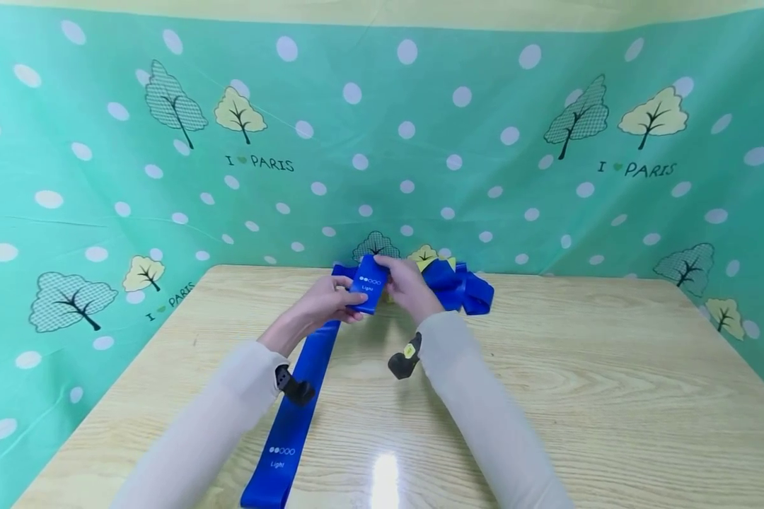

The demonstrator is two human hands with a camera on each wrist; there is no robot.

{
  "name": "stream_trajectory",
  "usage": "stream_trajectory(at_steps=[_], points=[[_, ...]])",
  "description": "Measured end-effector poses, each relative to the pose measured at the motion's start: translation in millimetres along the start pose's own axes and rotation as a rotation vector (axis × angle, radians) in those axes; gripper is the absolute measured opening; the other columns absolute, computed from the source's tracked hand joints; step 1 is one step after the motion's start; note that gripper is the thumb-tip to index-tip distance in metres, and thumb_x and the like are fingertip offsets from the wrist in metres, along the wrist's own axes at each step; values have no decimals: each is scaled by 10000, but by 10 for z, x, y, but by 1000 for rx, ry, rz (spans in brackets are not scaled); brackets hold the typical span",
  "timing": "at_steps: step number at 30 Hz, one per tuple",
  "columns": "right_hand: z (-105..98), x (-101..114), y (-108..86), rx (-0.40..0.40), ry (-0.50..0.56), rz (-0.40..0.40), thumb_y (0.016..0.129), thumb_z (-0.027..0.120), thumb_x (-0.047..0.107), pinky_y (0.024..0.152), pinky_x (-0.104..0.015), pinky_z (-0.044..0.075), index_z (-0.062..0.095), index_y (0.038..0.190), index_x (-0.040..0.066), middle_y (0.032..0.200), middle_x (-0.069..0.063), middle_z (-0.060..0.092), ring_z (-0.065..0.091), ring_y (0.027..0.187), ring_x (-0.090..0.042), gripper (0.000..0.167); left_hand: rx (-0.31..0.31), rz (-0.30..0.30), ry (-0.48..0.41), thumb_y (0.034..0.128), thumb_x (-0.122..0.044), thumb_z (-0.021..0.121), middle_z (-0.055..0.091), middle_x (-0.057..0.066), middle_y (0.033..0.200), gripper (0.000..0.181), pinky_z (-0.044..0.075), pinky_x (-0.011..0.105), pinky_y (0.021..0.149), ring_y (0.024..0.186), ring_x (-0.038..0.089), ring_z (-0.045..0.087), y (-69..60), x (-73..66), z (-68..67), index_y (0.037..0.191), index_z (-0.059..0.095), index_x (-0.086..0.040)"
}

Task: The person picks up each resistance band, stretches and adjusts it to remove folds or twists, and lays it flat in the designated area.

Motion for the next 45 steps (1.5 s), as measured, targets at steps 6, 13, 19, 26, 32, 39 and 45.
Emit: stream_trajectory(at_steps=[6, 13, 19, 26, 32, 39, 45], points=[[-78, 56, 35, -45, -192, -34, 957, 526, 69, 665, -155, 485, 538, 1130, -2, 923, 26, 553, 537, 795, -64, 187, 33, -8, 50, 921, -77, 610, 682, 242, 887, 157, 578, 304, 632, 585, 150, 666, -116, 126, 95, 903, 458, -47], [-145, 65, 61, -98, -237, -30, 941, 573, 88, 607, -158, 469, 575, 934, 48, 742, 57, 544, 517, 649, -51, 41, 72, -7, 97, 915, -97, 621, 706, 214, 901, 239, 575, 328, 653, 566, 109, 645, -283, 254, 173, 1115, 568, 22], [-144, 81, 81, -142, -276, -24, 924, 618, 129, 637, -162, 466, 606, 1068, 30, 829, 45, 570, 519, 706, -68, 175, 122, -7, 117, 909, -94, 628, 699, 231, 883, 246, 575, 331, 646, 574, 120, 648, -416, 330, 234, 1123, 562, 7], [-152, 87, 80, -160, -268, -23, 901, 650, 126, 622, -168, 475, 621, 976, 57, 718, 60, 576, 519, 635, -61, 105, 158, 3, 127, 910, -100, 631, 690, 256, 896, 308, 579, 325, 656, 576, 113, 647, -522, 379, 281, 1184, 541, 11], [-188, 93, 66, -176, -275, -40, 893, 663, 130, 584, -187, 413, 531, 749, 108, 598, 67, 427, 434, 572, -80, 196, 188, -11, 132, 902, -114, 647, 690, 244, 851, 359, 572, 294, 633, 569, 115, 647, -648, 467, 332, 1212, 519, 12], [-240, 76, 71, -207, -302, -37, 898, 660, 146, 600, -212, 371, 391, 681, 123, 604, 58, 358, 396, 573, -94, 346, 205, -15, 127, 889, -120, 667, 683, 68, 716, 367, 566, 279, 605, 562, 111, 648, -826, 557, 357, 1196, 519, 16], [-251, 27, 75, -198, -300, -30, 916, 632, 133, 580, -218, 340, 331, 679, 117, 583, 55, 322, 349, 541, -97, 384, 244, -17, 109, 877, -107, 677, 703, 87, 746, 384, 562, 287, 582, 563, 118, 658, -1016, 640, 357, 1206, 527, 21]])
Point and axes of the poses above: each hand's wrist, its own y-axis towards the middle knuckle, its own z-axis out of the palm, x = y × z, the point moved 3 cm from there along y, towards the middle knuckle
